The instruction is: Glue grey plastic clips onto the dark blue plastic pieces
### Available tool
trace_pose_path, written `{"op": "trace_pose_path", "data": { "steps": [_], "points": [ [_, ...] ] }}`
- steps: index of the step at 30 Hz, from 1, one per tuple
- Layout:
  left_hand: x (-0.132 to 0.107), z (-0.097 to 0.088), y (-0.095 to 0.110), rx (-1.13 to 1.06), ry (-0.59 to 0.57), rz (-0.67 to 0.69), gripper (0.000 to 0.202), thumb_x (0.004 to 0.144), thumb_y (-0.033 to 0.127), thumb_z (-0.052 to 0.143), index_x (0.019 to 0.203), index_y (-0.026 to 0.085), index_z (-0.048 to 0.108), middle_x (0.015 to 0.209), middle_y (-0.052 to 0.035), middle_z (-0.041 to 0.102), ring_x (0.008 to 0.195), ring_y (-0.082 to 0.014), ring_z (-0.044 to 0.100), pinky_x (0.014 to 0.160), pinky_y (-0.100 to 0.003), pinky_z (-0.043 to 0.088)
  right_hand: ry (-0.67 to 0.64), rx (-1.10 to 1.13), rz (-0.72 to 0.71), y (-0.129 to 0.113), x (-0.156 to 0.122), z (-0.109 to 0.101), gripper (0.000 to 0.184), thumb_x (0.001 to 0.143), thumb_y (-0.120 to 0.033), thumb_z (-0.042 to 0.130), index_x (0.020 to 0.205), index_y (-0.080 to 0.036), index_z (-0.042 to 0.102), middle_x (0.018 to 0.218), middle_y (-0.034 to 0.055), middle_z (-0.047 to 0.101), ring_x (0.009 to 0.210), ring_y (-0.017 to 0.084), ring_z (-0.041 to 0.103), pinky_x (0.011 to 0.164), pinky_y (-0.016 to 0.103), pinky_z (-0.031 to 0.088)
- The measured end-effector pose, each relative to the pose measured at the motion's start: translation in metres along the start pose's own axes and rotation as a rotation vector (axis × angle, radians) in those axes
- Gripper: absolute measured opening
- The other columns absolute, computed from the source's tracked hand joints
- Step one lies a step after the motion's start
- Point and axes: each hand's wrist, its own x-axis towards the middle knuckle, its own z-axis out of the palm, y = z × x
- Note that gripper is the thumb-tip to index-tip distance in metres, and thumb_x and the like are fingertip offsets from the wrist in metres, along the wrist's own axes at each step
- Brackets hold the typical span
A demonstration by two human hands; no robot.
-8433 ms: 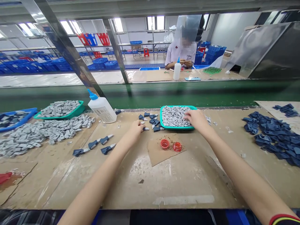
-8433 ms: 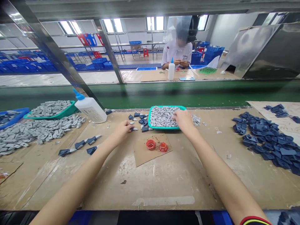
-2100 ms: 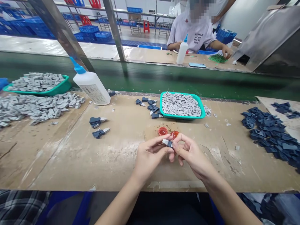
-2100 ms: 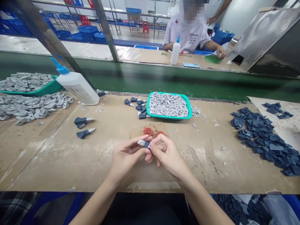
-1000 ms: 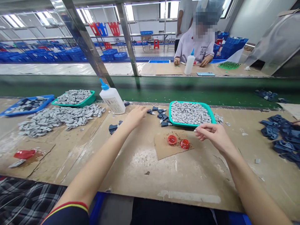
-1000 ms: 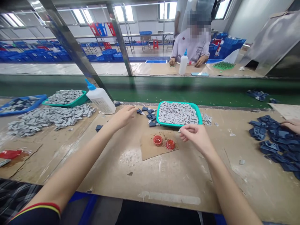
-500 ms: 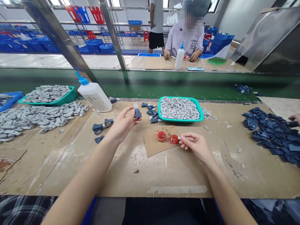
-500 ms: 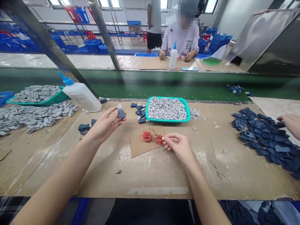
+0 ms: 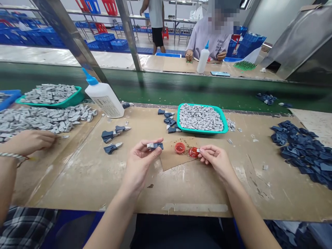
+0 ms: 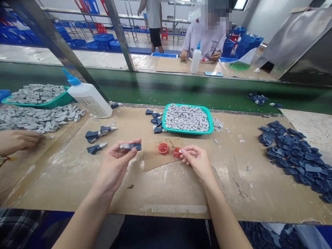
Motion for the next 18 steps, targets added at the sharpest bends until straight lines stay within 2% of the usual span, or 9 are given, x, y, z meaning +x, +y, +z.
{"op": "trace_pose_path", "data": {
  "steps": [3, 5, 8, 12, 18],
  "points": [
    [-0.009, 0.007, -0.011, -0.011, 0.078, 0.036, 0.030, 0.062, 0.024, 0.084, 0.090, 0.019, 0.073, 0.101, -0.0063, 0.073, 0.098, -0.0200, 0.066, 0.083, -0.028, 0.054, 0.008, 0.019, -0.006, -0.003, -0.003, -0.002, 0.034, 0.070, -0.047, 0.078, 0.083, -0.016, 0.066, 0.070, 0.0064, 0.071, 0.055, 0.014, 0.060, 0.049, 0.024, 0.042],
    [-0.015, 0.013, -0.017, -0.040, 0.096, 0.002, 0.031, 0.061, 0.024, 0.085, 0.090, 0.019, 0.074, 0.093, -0.0053, 0.074, 0.090, -0.0190, 0.068, 0.082, -0.030, 0.055, 0.008, 0.037, -0.023, -0.010, -0.010, -0.002, 0.032, 0.072, -0.045, 0.077, 0.083, -0.017, 0.067, 0.072, 0.0064, 0.072, 0.056, 0.014, 0.060, 0.048, 0.024, 0.042],
    [-0.024, 0.027, -0.021, -0.085, 0.080, -0.055, 0.033, 0.061, 0.024, 0.085, 0.092, 0.019, 0.075, 0.089, -0.0064, 0.075, 0.086, -0.0210, 0.071, 0.082, -0.034, 0.057, -0.015, 0.083, -0.067, -0.026, -0.027, 0.006, 0.026, 0.075, -0.041, 0.076, 0.083, -0.018, 0.067, 0.072, 0.0054, 0.071, 0.055, 0.013, 0.059, 0.047, 0.023, 0.042],
    [-0.035, 0.042, -0.020, -0.107, 0.041, -0.009, 0.032, 0.060, 0.019, 0.085, 0.090, 0.021, 0.076, 0.087, -0.0053, 0.076, 0.084, -0.0214, 0.071, 0.077, -0.031, 0.060, -0.097, 0.123, -0.075, -0.047, -0.048, 0.024, 0.022, 0.077, -0.038, 0.075, 0.082, -0.019, 0.067, 0.068, 0.0039, 0.069, 0.052, 0.013, 0.059, 0.044, 0.023, 0.042],
    [-0.041, 0.051, -0.014, -0.095, -0.009, 0.054, 0.028, 0.062, 0.015, 0.082, 0.089, 0.024, 0.077, 0.089, -0.0036, 0.074, 0.077, -0.0198, 0.071, 0.068, -0.029, 0.062, -0.195, 0.108, -0.038, -0.053, -0.052, 0.039, 0.024, 0.077, -0.042, 0.074, 0.081, -0.019, 0.066, 0.067, 0.0036, 0.069, 0.051, 0.013, 0.058, 0.043, 0.023, 0.041]
  ]
}}
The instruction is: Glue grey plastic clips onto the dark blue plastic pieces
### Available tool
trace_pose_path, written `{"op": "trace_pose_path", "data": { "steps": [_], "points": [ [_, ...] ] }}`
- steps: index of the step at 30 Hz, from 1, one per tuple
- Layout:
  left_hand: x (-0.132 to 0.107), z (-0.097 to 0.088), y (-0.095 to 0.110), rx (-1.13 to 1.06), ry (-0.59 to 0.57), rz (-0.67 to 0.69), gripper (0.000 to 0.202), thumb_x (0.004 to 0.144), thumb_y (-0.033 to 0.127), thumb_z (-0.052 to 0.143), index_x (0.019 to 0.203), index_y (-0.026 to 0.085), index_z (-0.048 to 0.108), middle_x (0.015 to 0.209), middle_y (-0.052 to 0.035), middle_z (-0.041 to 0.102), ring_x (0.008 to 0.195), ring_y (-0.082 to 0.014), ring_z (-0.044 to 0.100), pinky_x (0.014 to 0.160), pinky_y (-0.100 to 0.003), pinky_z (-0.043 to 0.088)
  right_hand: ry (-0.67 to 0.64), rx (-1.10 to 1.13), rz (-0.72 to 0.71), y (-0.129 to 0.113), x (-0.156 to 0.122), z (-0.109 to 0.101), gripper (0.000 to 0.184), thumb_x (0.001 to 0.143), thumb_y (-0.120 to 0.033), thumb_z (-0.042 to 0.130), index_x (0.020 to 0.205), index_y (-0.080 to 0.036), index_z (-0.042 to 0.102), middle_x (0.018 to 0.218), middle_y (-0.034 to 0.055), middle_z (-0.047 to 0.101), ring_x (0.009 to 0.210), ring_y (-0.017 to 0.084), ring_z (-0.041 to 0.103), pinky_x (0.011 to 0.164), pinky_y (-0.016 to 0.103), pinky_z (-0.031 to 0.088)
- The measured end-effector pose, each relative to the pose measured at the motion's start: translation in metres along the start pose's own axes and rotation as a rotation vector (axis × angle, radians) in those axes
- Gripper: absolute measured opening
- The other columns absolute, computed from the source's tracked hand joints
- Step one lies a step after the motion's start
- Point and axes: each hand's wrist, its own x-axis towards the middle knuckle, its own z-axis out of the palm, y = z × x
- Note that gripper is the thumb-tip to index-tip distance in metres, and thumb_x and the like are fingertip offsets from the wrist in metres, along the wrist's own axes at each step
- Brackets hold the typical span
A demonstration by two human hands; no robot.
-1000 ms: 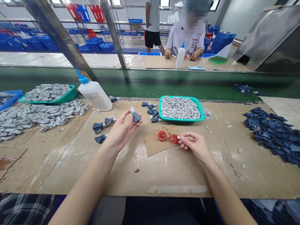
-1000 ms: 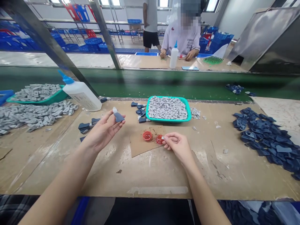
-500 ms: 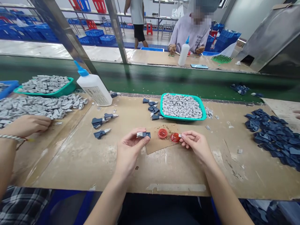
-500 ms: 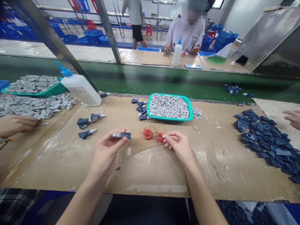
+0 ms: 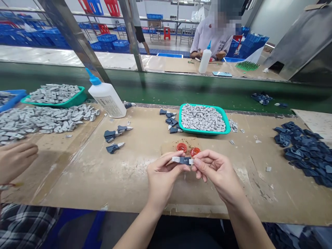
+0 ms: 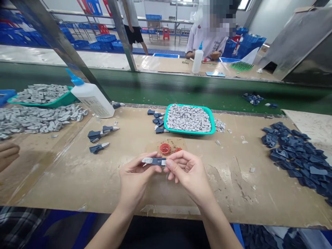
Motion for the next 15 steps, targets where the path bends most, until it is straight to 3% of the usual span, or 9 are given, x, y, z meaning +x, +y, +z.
{"op": "trace_pose_path", "data": {
  "steps": [6, 10, 15],
  "points": [
    [-0.007, -0.001, -0.002, 0.101, -0.022, 0.107, 0.033, 0.065, 0.016, 0.081, 0.095, 0.029, 0.077, 0.092, -0.0035, 0.075, 0.076, -0.0209, 0.071, 0.065, -0.031, 0.062, -0.055, -0.063, 0.026, -0.001, -0.001, 0.001, 0.029, 0.077, -0.046, 0.072, 0.080, -0.020, 0.060, 0.064, 0.0015, 0.065, 0.049, 0.011, 0.054, 0.042, 0.022, 0.038],
    [-0.007, -0.004, -0.002, 0.271, -0.051, 0.286, 0.036, 0.068, 0.014, 0.079, 0.099, 0.031, 0.076, 0.091, -0.0035, 0.075, 0.079, -0.0204, 0.071, 0.072, -0.031, 0.060, -0.158, -0.048, 0.077, 0.002, -0.003, -0.002, 0.033, 0.083, -0.050, 0.064, 0.082, -0.023, 0.047, 0.060, -0.0029, 0.059, 0.050, 0.011, 0.053, 0.040, 0.018, 0.032],
    [0.000, -0.008, -0.002, 0.345, -0.169, 0.379, 0.043, 0.072, 0.010, 0.076, 0.107, 0.034, 0.072, 0.094, -0.0027, 0.076, 0.079, -0.0178, 0.071, 0.072, -0.027, 0.058, -0.312, 0.021, 0.125, 0.009, 0.002, -0.010, 0.033, 0.087, -0.050, 0.060, 0.104, -0.025, 0.045, 0.069, -0.0037, 0.056, 0.056, 0.011, 0.054, 0.041, 0.016, 0.029]
  ]
}}
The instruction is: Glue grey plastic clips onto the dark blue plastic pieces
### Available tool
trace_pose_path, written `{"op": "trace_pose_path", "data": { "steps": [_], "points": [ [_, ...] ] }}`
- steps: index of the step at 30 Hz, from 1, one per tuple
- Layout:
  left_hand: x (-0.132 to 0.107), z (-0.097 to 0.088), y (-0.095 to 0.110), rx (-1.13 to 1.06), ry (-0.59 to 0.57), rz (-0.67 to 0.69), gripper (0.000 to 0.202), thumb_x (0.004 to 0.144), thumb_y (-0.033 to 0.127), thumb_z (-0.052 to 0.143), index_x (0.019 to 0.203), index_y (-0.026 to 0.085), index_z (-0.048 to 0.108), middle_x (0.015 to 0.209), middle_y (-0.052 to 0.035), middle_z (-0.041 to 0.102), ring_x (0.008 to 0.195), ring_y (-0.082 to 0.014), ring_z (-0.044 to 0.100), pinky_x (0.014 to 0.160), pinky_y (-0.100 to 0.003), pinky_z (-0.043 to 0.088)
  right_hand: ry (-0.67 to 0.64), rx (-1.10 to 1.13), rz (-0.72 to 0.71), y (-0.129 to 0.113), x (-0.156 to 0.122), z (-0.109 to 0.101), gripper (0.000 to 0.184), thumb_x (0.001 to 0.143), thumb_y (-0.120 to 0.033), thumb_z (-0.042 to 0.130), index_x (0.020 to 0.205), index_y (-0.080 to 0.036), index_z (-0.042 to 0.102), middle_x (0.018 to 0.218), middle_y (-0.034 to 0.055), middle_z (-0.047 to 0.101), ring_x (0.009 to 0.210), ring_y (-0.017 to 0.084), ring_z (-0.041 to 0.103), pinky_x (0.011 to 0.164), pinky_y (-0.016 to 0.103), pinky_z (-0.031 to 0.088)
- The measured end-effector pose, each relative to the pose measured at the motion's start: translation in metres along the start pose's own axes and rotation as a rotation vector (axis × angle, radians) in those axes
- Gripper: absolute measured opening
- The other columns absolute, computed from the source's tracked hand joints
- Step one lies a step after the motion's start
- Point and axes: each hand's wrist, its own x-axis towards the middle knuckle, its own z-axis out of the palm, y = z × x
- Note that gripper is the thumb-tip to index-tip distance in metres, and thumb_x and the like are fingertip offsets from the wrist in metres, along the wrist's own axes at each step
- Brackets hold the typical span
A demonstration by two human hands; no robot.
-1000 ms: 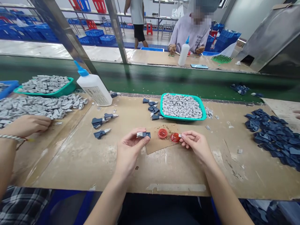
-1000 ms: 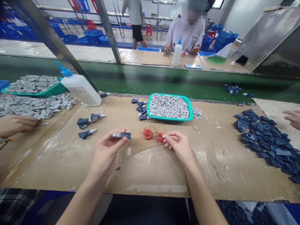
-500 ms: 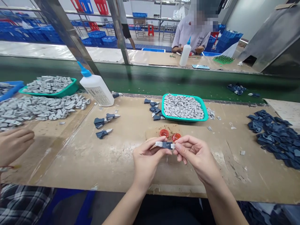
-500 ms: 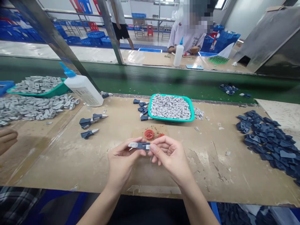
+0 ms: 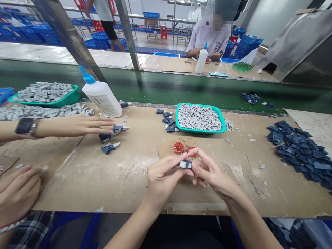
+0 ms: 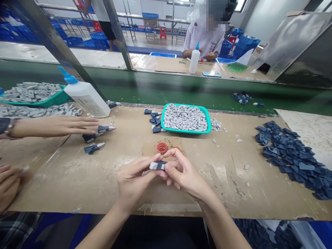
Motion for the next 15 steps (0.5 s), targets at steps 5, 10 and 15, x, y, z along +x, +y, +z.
{"op": "trace_pose_path", "data": {
  "steps": [5, 10, 15],
  "points": [
    [0.001, 0.001, 0.000, -0.028, -0.012, -0.021, 0.041, 0.072, 0.012, 0.075, 0.107, 0.034, 0.073, 0.093, -0.0019, 0.075, 0.079, -0.0178, 0.071, 0.070, -0.026, 0.057, -0.006, 0.091, 0.015, 0.005, 0.002, -0.002, 0.037, 0.083, -0.053, 0.065, 0.096, -0.023, 0.048, 0.068, -0.0037, 0.055, 0.056, 0.010, 0.052, 0.042, 0.017, 0.030],
    [0.004, 0.007, 0.000, 0.043, -0.049, 0.037, 0.046, 0.075, 0.013, 0.074, 0.117, 0.031, 0.068, 0.099, -0.0029, 0.075, 0.083, -0.0189, 0.070, 0.077, -0.028, 0.056, 0.098, 0.031, -0.027, 0.005, 0.000, 0.003, 0.031, 0.085, -0.048, 0.064, 0.093, -0.022, 0.050, 0.064, -0.0040, 0.057, 0.057, 0.011, 0.054, 0.045, 0.018, 0.034],
    [0.019, -0.009, -0.013, 0.139, -0.138, -0.015, 0.054, 0.091, 0.020, 0.054, 0.143, 0.024, 0.042, 0.117, -0.0071, 0.068, 0.106, -0.0188, 0.064, 0.094, -0.032, 0.050, 0.267, -0.362, -0.087, -0.022, 0.018, -0.032, 0.032, 0.087, -0.051, 0.057, 0.098, -0.020, 0.059, 0.077, 0.0036, 0.067, 0.066, 0.016, 0.062, 0.052, 0.023, 0.042]
  ]
}}
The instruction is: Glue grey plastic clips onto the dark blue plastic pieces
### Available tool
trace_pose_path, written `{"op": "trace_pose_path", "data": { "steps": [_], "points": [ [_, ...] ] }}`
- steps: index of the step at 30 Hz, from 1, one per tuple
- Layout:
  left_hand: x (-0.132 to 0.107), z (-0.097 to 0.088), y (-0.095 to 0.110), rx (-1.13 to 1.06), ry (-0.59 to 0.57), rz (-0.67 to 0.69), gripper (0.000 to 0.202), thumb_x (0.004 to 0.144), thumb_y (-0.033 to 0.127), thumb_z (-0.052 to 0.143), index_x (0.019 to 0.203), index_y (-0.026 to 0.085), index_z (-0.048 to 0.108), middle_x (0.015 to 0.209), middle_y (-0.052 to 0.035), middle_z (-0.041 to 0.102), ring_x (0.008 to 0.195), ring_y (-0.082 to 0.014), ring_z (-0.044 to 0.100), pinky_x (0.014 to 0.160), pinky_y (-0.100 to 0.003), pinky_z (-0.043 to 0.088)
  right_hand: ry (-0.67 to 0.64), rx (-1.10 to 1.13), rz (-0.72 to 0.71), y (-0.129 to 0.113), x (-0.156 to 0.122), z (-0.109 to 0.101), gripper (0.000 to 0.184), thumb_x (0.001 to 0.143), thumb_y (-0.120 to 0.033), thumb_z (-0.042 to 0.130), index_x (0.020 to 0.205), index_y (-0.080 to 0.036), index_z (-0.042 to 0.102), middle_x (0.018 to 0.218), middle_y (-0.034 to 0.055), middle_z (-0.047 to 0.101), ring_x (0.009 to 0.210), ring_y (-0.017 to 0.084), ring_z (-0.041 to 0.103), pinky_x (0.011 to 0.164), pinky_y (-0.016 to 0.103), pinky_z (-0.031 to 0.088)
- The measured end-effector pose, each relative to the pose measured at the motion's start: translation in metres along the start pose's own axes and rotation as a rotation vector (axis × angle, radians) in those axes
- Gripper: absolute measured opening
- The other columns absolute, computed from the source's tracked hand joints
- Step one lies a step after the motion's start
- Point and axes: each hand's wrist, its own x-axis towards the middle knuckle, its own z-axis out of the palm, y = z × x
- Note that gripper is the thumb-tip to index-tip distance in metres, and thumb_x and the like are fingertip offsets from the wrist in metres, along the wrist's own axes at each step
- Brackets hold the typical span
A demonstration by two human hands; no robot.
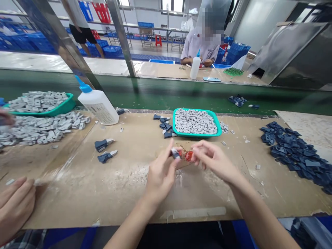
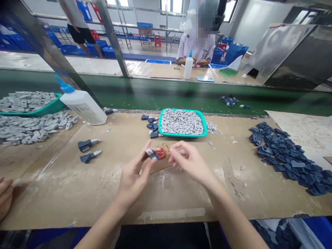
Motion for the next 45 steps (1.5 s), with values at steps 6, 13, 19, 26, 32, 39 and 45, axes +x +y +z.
{"op": "trace_pose_path", "data": {
  "steps": [6, 13, 19, 26, 32, 39, 45],
  "points": [
    [0.031, -0.083, -0.030, 0.633, 0.187, -0.055, 0.040, 0.091, 0.014, 0.037, 0.128, 0.017, 0.051, 0.107, -0.0098, 0.064, 0.100, -0.0234, 0.060, 0.089, -0.037, 0.047, 0.443, -0.888, -0.042, 0.004, 0.073, -0.076, 0.024, 0.089, -0.037, 0.056, 0.100, -0.022, 0.071, 0.091, 0.0050, 0.072, 0.077, 0.019, 0.065, 0.067, 0.030, 0.046],
    [0.066, -0.153, -0.065, 1.294, -0.098, -0.046, 0.057, 0.071, 0.000, 0.038, 0.126, 0.009, 0.050, 0.106, -0.0174, 0.063, 0.105, -0.0348, 0.053, 0.089, -0.043, 0.044, 0.349, -1.164, 0.143, -0.006, 0.129, -0.066, 0.020, 0.075, -0.034, 0.075, 0.083, -0.016, 0.075, 0.089, 0.0146, 0.074, 0.093, 0.032, 0.067, 0.074, 0.037, 0.049],
    [0.096, -0.154, -0.074, 1.354, -0.255, 0.051, 0.053, 0.073, -0.001, 0.039, 0.121, 0.005, 0.059, 0.116, -0.0220, 0.062, 0.121, -0.0398, 0.044, 0.098, -0.049, 0.038, 0.254, -1.293, 0.252, -0.018, 0.154, -0.052, 0.032, 0.072, -0.025, 0.079, 0.098, -0.009, 0.071, 0.102, 0.0225, 0.070, 0.100, 0.033, 0.065, 0.081, 0.038, 0.052],
    [0.179, -0.093, -0.091, 1.190, -0.410, 0.192, 0.057, 0.079, 0.000, 0.039, 0.132, 0.013, 0.052, 0.131, -0.0134, 0.057, 0.125, -0.0267, 0.046, 0.104, -0.036, 0.037, 0.220, -1.290, 0.298, -0.027, 0.161, -0.030, 0.035, 0.092, -0.032, 0.059, 0.123, -0.015, 0.056, 0.122, 0.0105, 0.059, 0.102, 0.023, 0.062, 0.085, 0.043, 0.053],
    [0.201, -0.068, -0.111, 1.060, -0.452, 0.189, 0.041, 0.082, 0.012, 0.043, 0.119, 0.015, 0.060, 0.117, -0.0172, 0.063, 0.109, -0.0307, 0.058, 0.090, -0.041, 0.047, 0.284, -1.212, 0.255, -0.028, 0.152, -0.032, 0.035, 0.092, -0.032, 0.060, 0.122, -0.014, 0.057, 0.122, 0.0113, 0.059, 0.102, 0.023, 0.062, 0.085, 0.043, 0.053],
    [0.167, -0.092, -0.096, 0.859, -0.292, 0.079, 0.031, 0.078, 0.019, 0.049, 0.107, 0.017, 0.060, 0.107, -0.0132, 0.067, 0.101, -0.0303, 0.063, 0.088, -0.043, 0.050, 0.445, -0.978, 0.023, -0.011, 0.134, -0.057, 0.012, 0.080, -0.023, 0.064, 0.077, -0.012, 0.067, 0.087, 0.0149, 0.070, 0.093, 0.029, 0.065, 0.081, 0.036, 0.048],
    [0.113, -0.099, -0.051, 0.521, -0.073, -0.070, 0.035, 0.087, 0.039, 0.051, 0.114, 0.018, 0.052, 0.110, -0.0120, 0.068, 0.104, -0.0233, 0.065, 0.086, -0.035, 0.054, 0.464, -0.510, -0.208, 0.004, 0.114, -0.069, 0.020, 0.075, -0.035, 0.055, 0.064, -0.018, 0.058, 0.070, 0.0072, 0.070, 0.075, 0.024, 0.069, 0.066, 0.030, 0.051]
  ]
}}
